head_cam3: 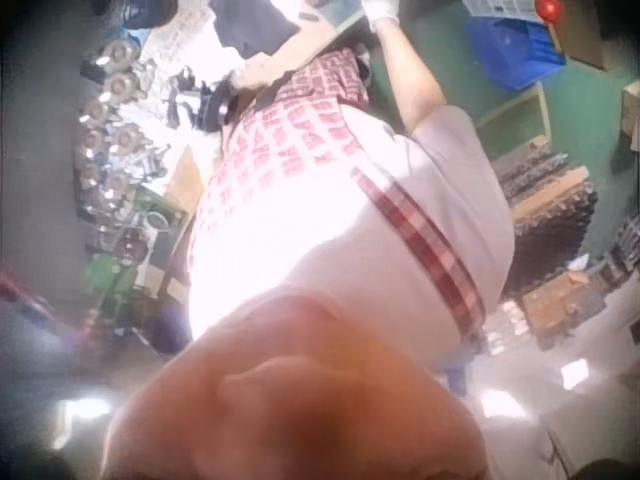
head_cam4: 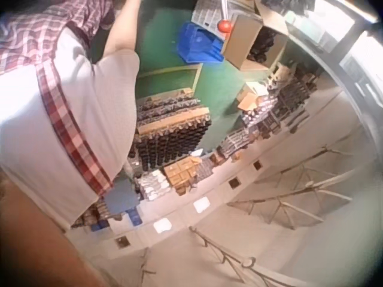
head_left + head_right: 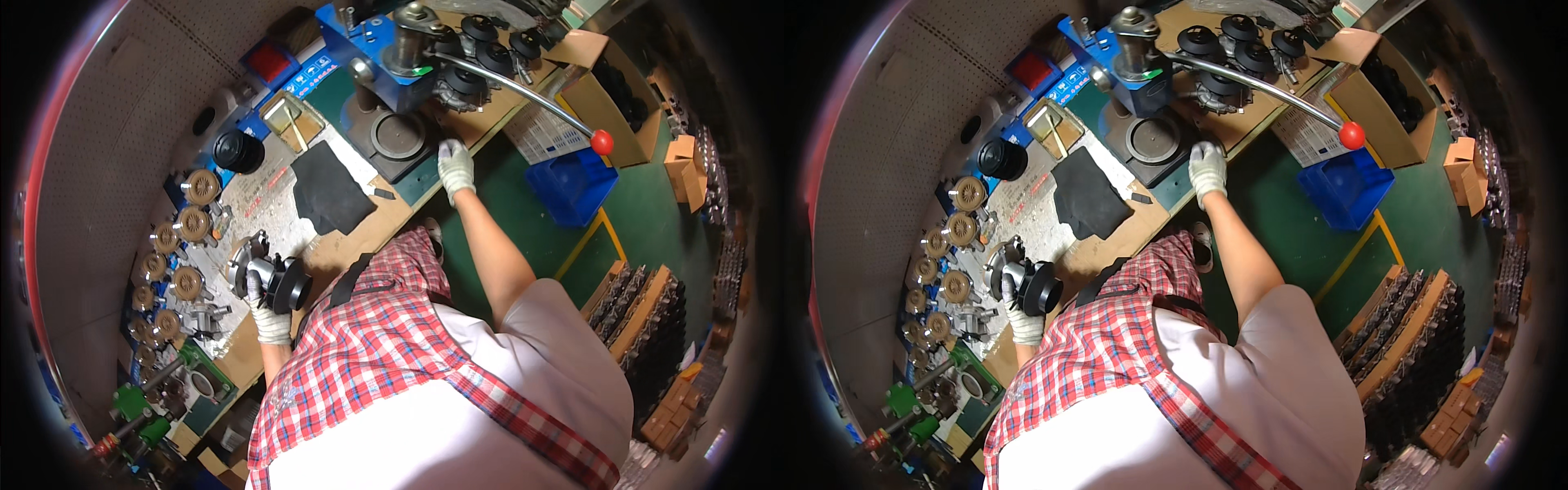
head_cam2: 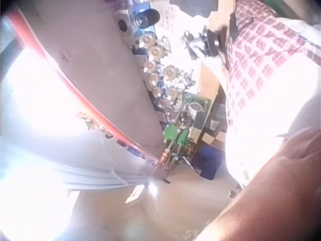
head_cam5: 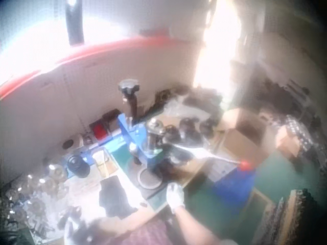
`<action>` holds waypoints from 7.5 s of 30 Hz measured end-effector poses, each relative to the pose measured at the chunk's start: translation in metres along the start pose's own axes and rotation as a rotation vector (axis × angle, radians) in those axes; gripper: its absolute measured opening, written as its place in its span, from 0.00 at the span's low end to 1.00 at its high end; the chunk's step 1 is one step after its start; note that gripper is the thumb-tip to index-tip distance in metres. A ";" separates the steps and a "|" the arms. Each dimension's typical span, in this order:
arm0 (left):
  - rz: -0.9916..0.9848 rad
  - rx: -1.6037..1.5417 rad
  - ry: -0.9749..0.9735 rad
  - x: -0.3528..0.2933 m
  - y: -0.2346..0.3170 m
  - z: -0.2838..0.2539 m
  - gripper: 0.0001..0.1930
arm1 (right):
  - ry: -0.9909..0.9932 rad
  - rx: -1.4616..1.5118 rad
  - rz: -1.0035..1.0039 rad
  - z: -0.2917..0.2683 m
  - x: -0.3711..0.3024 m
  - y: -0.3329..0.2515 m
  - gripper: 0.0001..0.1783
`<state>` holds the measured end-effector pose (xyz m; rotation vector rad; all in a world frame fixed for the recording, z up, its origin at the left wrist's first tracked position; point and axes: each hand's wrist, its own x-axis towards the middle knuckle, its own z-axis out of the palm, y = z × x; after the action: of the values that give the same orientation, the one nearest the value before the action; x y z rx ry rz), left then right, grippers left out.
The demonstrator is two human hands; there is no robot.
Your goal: The person assembles mechanical components at a workbench using a blue press machine and a black cloth. They repeatedly place parts into the press, operate the lever, remove the assembled units, wipe them with the cloth, and set them aside. The person also moves finished units to a nearby table.
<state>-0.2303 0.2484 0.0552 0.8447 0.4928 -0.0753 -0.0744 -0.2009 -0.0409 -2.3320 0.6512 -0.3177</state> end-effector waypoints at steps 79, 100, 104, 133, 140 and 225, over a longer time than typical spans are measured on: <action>0.411 1.063 0.206 -0.097 0.028 0.002 0.38 | -1.709 -0.267 -0.813 -0.144 -0.108 -0.349 0.26; 0.745 1.340 0.216 -0.051 0.014 -0.034 0.19 | -1.516 0.074 -0.533 -0.133 -0.142 -0.287 0.25; 0.477 1.288 0.243 -0.043 0.040 -0.013 0.30 | -1.463 0.139 -0.486 -0.132 -0.147 -0.286 0.25; 0.280 1.200 0.182 -0.011 0.083 -0.053 0.31 | -1.507 -0.321 -0.784 -0.137 -0.106 -0.318 0.28; 0.347 0.673 0.097 -0.010 0.088 -0.074 0.36 | -0.910 -0.580 -0.588 -0.026 -0.081 -0.188 0.31; -1.013 0.473 -0.546 0.067 -0.350 0.358 0.21 | -0.450 -0.465 0.966 -0.335 -0.285 0.172 0.39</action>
<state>-0.1215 -0.2389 -0.0189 0.9092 0.3409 -1.3616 -0.5087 -0.3442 0.0756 -2.0605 1.6028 0.8386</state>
